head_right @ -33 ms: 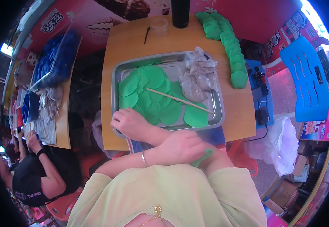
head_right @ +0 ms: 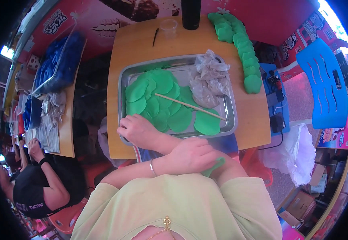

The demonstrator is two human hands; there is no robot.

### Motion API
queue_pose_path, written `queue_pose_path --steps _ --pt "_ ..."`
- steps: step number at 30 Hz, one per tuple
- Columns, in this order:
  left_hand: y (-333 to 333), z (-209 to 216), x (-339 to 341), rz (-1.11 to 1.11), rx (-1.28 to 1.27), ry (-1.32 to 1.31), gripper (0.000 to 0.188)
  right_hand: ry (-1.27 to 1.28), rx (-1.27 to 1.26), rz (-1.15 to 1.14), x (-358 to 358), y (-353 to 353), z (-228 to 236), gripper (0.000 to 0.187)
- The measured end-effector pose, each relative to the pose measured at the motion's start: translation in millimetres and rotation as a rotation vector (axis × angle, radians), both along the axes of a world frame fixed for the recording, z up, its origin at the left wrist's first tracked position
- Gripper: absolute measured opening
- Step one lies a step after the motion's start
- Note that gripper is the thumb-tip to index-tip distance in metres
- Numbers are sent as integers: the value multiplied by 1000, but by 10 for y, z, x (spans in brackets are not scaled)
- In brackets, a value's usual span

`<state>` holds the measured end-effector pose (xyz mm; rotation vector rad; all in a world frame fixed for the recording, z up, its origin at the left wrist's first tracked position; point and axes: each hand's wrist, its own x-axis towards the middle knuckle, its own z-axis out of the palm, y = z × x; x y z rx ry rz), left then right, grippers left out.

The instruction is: Assembling decorative leather craft items by wrapping green leather circles around a core using a wooden stick and plastic wrap.

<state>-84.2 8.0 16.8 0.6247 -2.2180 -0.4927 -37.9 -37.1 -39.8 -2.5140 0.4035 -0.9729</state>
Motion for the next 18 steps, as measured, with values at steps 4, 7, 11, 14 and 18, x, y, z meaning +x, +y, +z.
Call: queue_pose_path --steps 4,7,11,14,18 --pt "0 -3 -10 22 6 -33 21 0 -1 -2 -4 -5 1 10" --pt "11 -14 -19 47 9 -49 21 -8 -2 -3 -3 -2 -4 9" --pt "-2 0 -25 -21 39 24 21 -3 -13 -3 -12 0 15 9" --pt "9 -10 -44 -30 53 52 21 7 -22 -4 -4 3 -2 10" --pt "18 -33 -41 -26 60 19 21 16 -35 -5 -8 4 -1 10"
